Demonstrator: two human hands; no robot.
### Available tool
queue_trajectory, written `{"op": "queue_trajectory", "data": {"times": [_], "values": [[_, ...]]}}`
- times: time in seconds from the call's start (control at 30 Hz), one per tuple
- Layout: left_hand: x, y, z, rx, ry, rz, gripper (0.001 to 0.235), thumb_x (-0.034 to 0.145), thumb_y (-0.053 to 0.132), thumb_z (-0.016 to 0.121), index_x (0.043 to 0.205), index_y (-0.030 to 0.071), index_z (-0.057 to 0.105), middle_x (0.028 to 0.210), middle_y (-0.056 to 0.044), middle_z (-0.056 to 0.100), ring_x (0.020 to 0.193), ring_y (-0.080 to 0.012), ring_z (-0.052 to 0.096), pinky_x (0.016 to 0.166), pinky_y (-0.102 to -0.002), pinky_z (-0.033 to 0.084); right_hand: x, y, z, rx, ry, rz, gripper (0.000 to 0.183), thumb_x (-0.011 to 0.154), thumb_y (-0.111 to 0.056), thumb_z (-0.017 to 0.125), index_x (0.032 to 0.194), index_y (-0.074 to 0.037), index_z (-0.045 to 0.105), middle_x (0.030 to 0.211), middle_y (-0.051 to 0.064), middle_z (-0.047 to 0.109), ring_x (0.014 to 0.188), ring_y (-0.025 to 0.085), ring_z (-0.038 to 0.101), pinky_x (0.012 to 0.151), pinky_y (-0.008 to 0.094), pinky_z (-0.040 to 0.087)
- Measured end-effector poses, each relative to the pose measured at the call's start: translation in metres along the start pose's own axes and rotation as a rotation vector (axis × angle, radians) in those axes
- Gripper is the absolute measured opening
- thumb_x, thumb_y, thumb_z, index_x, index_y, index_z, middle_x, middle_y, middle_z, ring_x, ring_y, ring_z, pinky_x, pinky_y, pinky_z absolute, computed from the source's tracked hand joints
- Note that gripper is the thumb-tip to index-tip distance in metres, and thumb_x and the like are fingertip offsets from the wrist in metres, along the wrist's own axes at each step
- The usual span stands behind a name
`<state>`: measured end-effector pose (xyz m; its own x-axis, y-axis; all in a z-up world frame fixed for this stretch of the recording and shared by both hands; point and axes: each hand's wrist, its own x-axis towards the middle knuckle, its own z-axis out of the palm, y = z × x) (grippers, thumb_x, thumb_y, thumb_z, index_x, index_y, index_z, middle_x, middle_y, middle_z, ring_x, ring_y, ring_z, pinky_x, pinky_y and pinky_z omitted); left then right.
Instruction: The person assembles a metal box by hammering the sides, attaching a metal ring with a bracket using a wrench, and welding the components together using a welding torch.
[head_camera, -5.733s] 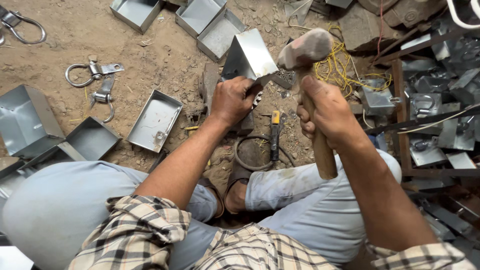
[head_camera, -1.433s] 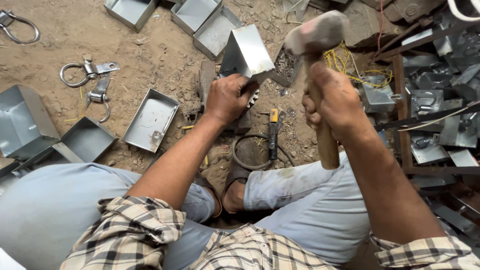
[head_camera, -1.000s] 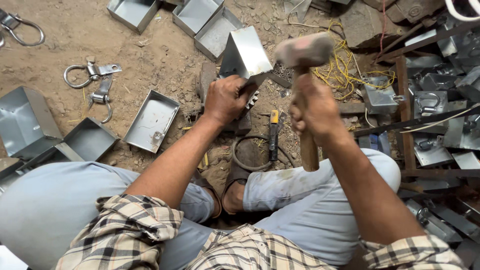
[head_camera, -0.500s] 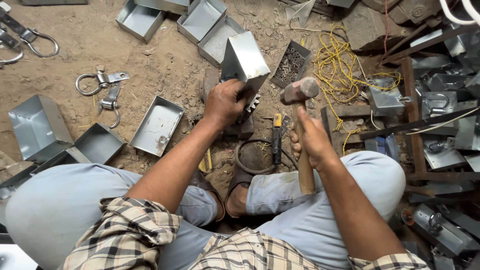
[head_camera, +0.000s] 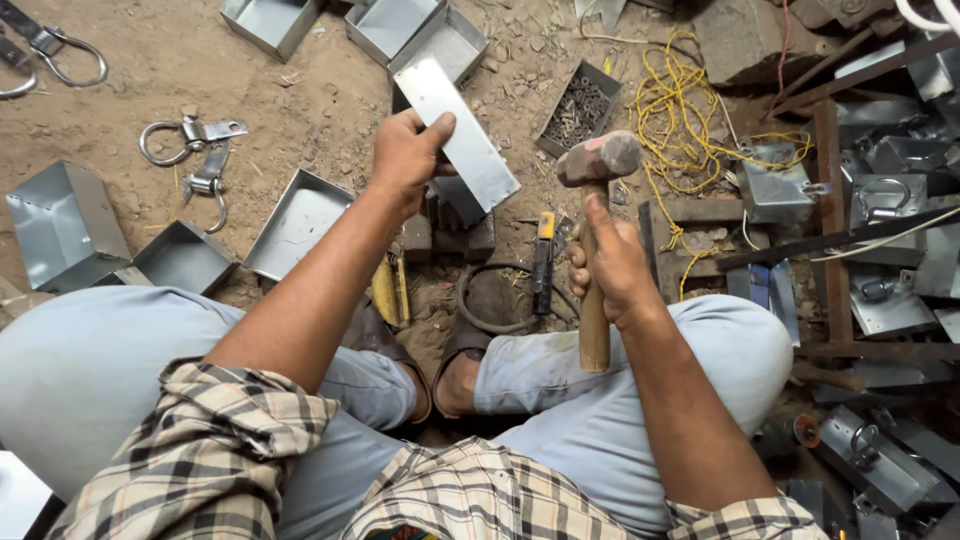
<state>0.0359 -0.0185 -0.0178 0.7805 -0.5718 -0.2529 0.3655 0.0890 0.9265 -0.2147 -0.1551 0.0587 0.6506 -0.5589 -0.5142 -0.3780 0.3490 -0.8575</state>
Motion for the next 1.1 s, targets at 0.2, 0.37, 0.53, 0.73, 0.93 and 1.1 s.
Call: {"op": "queue_trajectory", "data": {"times": [0.2,0.37,0.53,0.73,0.93,1.1], "values": [[0.011,-0.007,-0.012,-0.062,0.090,-0.160,0.021,0.098,0.023,0.068,0.103,0.002,0.067,0.093,-0.012,0.075,0.076,-0.0180,0.076,0.063,-0.028,0.065,0.000,0.003,0.004,-0.005,-0.044,0.014,0.055,0.094,-0.063,0.057,0.091,-0.009,0.051,0.060,0.000,0.049,0.040,0.010,0.046,0.035,0.028,0.040],[0.001,0.012,-0.008,0.044,0.084,-0.186,0.019,0.096,0.029,0.066,0.097,0.010,0.069,0.089,-0.005,0.076,0.074,-0.0144,0.075,0.058,-0.027,0.061,0.002,0.005,0.007,-0.054,-0.060,-0.001,0.055,0.095,-0.062,0.057,0.090,-0.008,0.051,0.060,0.000,0.049,0.040,0.010,0.045,0.035,0.027,0.039],[-0.026,0.014,-0.013,0.714,0.422,-0.123,0.055,0.109,0.050,0.069,0.080,0.002,0.068,0.082,-0.012,0.075,0.062,-0.0155,0.060,0.060,-0.027,0.048,0.000,0.004,0.009,-0.077,-0.067,0.006,0.055,0.096,-0.063,0.053,0.090,-0.009,0.051,0.060,0.000,0.049,0.040,0.009,0.045,0.035,0.027,0.039],[0.020,0.026,-0.001,1.123,0.084,1.203,0.038,0.113,0.045,0.058,0.087,0.020,0.070,0.086,0.001,0.070,0.080,-0.0151,0.060,0.080,-0.039,0.046,-0.003,0.006,0.009,-0.061,-0.111,0.006,0.055,0.098,-0.063,0.048,0.092,-0.008,0.052,0.060,0.000,0.049,0.040,0.010,0.045,0.034,0.028,0.039],[0.040,0.031,0.002,1.576,-0.418,0.755,0.051,0.112,0.037,0.034,0.075,0.019,0.064,0.068,-0.003,0.063,0.069,-0.0206,0.052,0.099,-0.041,0.039,-0.006,0.011,0.014,-0.122,-0.118,-0.041,0.058,0.097,-0.064,0.048,0.093,-0.006,0.051,0.060,0.002,0.050,0.040,0.011,0.047,0.035,0.029,0.040],[0.040,0.020,0.004,1.579,-0.137,0.776,0.049,0.111,0.036,0.036,0.073,0.019,0.062,0.070,-0.002,0.060,0.071,-0.0180,0.049,0.095,-0.042,0.037,-0.009,-0.001,0.016,-0.135,-0.173,-0.120,0.061,0.098,-0.065,0.047,0.091,-0.005,0.053,0.060,0.002,0.050,0.041,0.011,0.048,0.035,0.029,0.041]]}}
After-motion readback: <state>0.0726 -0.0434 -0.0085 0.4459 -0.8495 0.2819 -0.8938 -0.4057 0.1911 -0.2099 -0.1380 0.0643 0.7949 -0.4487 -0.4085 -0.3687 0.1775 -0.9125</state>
